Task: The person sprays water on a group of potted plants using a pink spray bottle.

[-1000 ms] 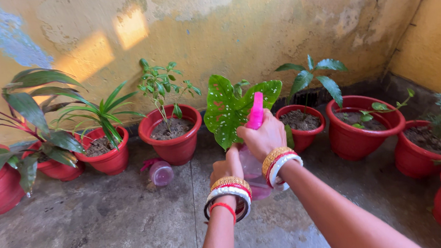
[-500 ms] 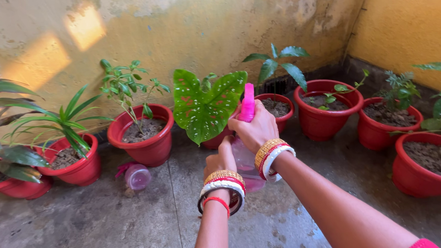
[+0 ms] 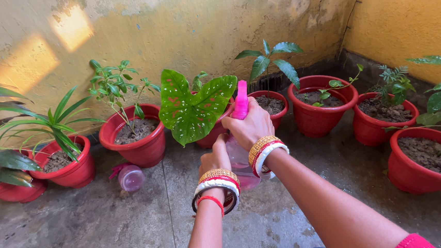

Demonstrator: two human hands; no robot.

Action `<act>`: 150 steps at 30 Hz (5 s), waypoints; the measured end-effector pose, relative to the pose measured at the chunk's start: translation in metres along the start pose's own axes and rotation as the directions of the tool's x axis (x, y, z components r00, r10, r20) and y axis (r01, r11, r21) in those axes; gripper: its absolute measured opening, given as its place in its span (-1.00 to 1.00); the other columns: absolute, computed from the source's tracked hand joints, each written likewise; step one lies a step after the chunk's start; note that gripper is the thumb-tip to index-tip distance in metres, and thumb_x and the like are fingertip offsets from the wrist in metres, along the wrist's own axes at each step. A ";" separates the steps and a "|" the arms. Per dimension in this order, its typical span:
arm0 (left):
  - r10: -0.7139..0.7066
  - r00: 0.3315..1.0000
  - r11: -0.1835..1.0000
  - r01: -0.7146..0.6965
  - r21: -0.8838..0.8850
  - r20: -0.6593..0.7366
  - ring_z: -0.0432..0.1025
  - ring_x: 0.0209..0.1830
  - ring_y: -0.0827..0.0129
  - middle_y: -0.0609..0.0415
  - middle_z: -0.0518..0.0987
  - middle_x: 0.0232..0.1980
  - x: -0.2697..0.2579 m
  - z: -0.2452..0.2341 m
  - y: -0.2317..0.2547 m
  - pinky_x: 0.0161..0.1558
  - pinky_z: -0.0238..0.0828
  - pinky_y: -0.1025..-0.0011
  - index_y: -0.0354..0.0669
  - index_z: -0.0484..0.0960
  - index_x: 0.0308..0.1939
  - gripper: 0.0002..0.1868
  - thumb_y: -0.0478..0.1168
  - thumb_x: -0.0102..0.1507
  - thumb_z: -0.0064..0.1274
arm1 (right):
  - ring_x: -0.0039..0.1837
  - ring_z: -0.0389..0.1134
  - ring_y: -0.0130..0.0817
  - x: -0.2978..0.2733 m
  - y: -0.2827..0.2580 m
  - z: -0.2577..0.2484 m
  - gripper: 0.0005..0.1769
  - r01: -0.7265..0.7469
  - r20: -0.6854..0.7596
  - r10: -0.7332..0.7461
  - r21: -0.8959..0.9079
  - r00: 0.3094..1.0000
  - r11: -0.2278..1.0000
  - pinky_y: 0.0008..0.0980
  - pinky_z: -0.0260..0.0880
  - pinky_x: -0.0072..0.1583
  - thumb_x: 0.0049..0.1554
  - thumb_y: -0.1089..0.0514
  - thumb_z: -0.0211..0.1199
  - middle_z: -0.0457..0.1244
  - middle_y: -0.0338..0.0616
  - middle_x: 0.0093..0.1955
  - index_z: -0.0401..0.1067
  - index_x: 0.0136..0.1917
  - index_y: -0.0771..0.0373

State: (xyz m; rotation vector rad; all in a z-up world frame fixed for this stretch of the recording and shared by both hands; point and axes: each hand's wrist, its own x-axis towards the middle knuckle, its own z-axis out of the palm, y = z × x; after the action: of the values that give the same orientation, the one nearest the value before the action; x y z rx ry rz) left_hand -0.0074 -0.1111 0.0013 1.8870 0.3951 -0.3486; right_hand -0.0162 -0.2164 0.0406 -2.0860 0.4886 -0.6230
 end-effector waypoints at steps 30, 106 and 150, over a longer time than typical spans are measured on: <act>0.055 0.991 0.996 -0.063 0.066 0.124 0.46 0.31 -0.08 -0.23 0.58 0.27 -0.019 0.041 0.024 0.32 0.32 0.18 -0.18 0.67 0.18 -0.02 0.53 0.03 -0.10 | 0.10 0.43 0.05 0.022 0.024 -0.042 -0.53 -0.113 -0.091 0.104 -0.106 0.990 0.988 -0.06 0.38 0.18 -0.19 -0.05 0.32 0.43 0.00 -0.04 0.50 -0.01 0.15; 0.164 0.927 0.972 -0.210 0.105 0.337 0.59 0.14 0.07 -0.23 0.72 0.09 0.004 0.104 0.021 0.26 0.36 0.26 -0.33 0.75 0.05 -0.07 0.45 0.04 -0.04 | 0.09 0.46 0.02 0.010 0.048 -0.088 -0.41 -0.384 -0.336 0.355 -0.021 0.872 0.923 -0.10 0.37 0.23 -0.11 -0.04 0.31 0.43 0.03 -0.04 0.40 0.20 0.11; 0.230 0.870 0.933 -0.325 0.155 0.436 0.44 0.31 -0.07 -0.19 0.62 0.24 -0.034 0.123 0.034 0.35 0.25 0.19 -0.06 0.76 0.07 -0.14 0.49 0.05 -0.12 | 0.18 0.43 0.05 0.001 0.058 -0.126 -0.28 -0.410 -0.437 0.346 -0.057 0.830 0.910 -0.07 0.35 0.26 -0.16 -0.10 0.32 0.42 0.06 0.07 0.38 0.27 0.12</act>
State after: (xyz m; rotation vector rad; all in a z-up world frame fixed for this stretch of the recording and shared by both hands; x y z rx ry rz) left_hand -0.0293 -0.2414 0.0029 1.9908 -0.2135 -0.5999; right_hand -0.0963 -0.3282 0.0540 -1.9063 1.2005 -0.8150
